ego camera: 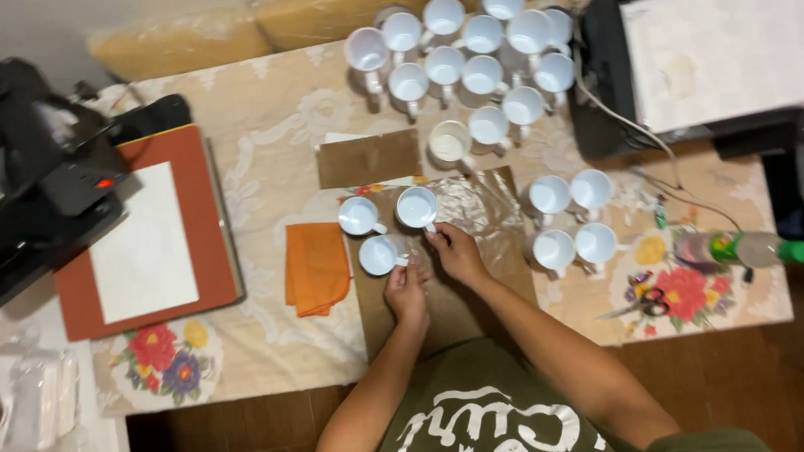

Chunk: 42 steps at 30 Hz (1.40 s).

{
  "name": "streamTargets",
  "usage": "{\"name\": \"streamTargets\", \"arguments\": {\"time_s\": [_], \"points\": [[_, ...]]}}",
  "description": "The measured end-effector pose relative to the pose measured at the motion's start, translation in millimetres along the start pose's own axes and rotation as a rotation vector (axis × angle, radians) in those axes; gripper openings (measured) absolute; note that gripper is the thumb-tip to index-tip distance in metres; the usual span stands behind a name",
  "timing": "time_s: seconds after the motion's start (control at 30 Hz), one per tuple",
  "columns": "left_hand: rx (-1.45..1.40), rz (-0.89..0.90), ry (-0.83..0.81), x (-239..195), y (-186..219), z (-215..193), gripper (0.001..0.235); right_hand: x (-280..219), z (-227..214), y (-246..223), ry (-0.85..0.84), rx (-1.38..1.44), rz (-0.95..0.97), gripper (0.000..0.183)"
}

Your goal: Preparing small printed designs by peeling them and placing them on a template, then using a heat press machine to transfer designs onto items.

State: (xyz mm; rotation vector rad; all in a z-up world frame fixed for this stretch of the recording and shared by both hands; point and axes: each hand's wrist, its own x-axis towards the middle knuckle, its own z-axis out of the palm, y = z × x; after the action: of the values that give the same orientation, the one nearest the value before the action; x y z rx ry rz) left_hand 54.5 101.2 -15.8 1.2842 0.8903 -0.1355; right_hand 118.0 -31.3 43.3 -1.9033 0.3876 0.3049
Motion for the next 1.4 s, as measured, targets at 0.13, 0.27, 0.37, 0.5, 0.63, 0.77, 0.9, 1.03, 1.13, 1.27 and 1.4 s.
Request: {"name": "streamTargets", "arguments": {"time_s": [0.13, 0.27, 0.37, 0.5, 0.63, 0.77, 0.9, 1.03, 1.13, 1.27, 1.4], "points": [[0.038, 0.005, -0.052, -26.1, 2.4, 25.2, 0.023, -43.4, -80.5, -10.0, 0.116, 0.028, 0.011, 0.030], [0.153, 0.244, -0.218, -54.0, -3.7, 66.2, 0.025, -65.0, -165.2, 16.5, 0.254, 0.015, 0.072, 0.024], [0.227, 0.314, -0.349, -97.6, 20.7, 107.9, 0.022, -67.8, -219.7, 44.7, 0.339, 0.047, 0.052, 0.018], [0.415, 0.589, -0.495, -117.6, 27.1, 159.1, 0.015, -60.0, -266.4, 74.3, 0.402, 0.124, 0.023, 0.016], [0.523, 0.710, -0.497, -112.2, 5.8, 197.9, 0.012, -42.3, -281.6, 95.8, 0.392, 0.220, 0.006, 0.016], [0.530, 0.682, -0.438, -122.7, 7.7, 215.6, 0.016, -38.0, -287.1, 87.1, 0.354, 0.251, 0.024, 0.018], [0.548, 0.639, -0.400, -120.6, 2.2, 222.4, 0.017, -37.4, -291.6, 80.8, 0.324, 0.150, 0.076, 0.018], [0.590, 0.679, -0.365, -125.3, 2.4, 223.9, 0.015, -38.6, -296.4, 82.5, 0.312, 0.110, 0.092, 0.019], [0.605, 0.704, -0.327, -127.2, 2.4, 226.5, 0.016, -38.6, -299.6, 77.5, 0.295, 0.095, 0.099, 0.019], [0.623, 0.713, -0.284, -117.5, -4.0, 229.5, 0.018, -42.1, -304.2, 69.9, 0.279, 0.047, 0.092, 0.022], [0.637, 0.684, -0.287, -121.1, -3.5, 231.6, 0.018, -40.9, -306.5, 76.2, 0.276, 0.027, 0.099, 0.029]]}}
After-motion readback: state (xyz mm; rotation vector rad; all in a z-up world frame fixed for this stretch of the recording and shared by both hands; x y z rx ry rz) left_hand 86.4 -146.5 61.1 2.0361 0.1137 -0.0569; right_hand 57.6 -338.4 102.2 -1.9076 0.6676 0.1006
